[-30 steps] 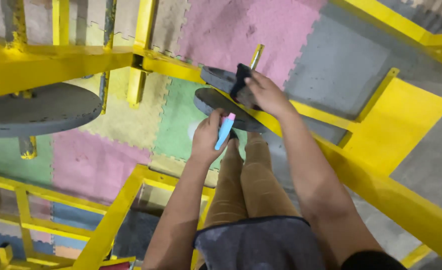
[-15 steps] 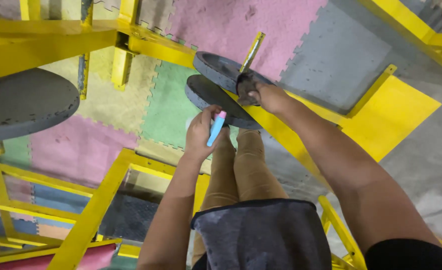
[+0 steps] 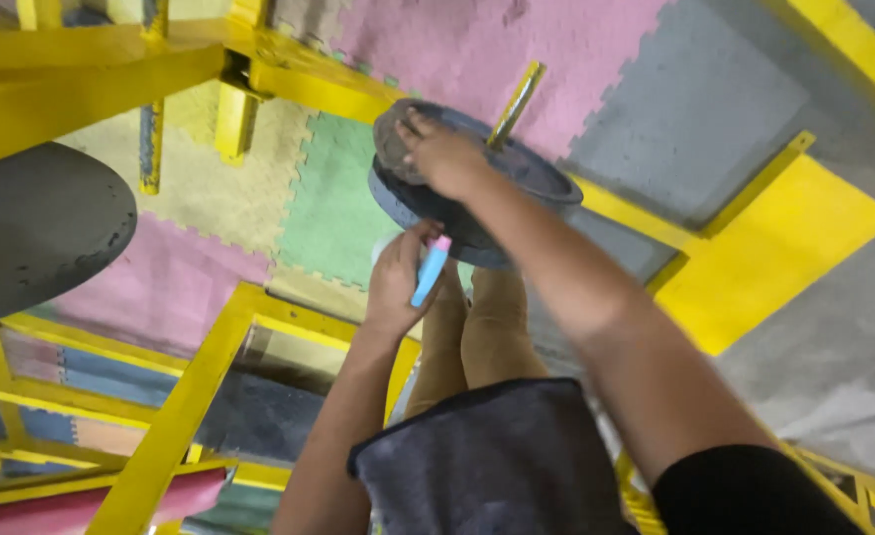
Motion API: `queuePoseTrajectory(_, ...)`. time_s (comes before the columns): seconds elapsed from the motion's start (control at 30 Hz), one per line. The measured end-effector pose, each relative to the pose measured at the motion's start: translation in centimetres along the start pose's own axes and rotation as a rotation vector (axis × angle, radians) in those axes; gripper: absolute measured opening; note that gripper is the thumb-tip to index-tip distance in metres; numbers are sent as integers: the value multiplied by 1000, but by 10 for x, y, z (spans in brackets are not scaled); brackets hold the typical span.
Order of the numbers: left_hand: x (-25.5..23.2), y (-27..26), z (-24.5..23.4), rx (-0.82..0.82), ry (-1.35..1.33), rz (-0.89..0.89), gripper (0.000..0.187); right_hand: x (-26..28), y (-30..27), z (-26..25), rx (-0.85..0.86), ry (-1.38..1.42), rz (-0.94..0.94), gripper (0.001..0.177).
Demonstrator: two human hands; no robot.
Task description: Cleaning and wiping down yellow weight training machines using a spray bottle and a cloth.
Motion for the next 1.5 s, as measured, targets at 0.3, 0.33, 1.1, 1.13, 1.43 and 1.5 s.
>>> queuePoseTrajectory(0.3, 6, 13, -8, -40, -48, -44, 41, -243, -83, 84, 447, 611, 395, 27)
queuePoseTrajectory(0.33, 7, 13, -7, -43, -53, -40, 41, -255, -72, 98, 454, 470, 386, 28)
queuePoseTrajectory(1.1, 5, 35, -6, -41, -16, 8, 46, -248, -77, 59, 550, 544, 191, 35)
queuePoseTrajectory(1.13, 6, 33, -4, -38, -6, 20, 46, -258, -77, 69, 460, 358, 229, 34)
queuePoseTrajectory(1.43, 30, 19, 13, 27, -28, -87, 45, -140, -30, 2, 583, 183, 337, 42)
queuePoseTrajectory(1.5, 32, 19, 18, 25, -33, -98, 47, -113, -13, -8, 636, 410, 326, 41)
Point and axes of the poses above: each hand's wrist, its own y-axis towards the middle knuckle, its own z-axis out of the palm, x = y × z, the point moved 3 cm from there along y, towards the middle knuckle, and after that the axes turned 10 degrees about z, right-handed, at the moved point
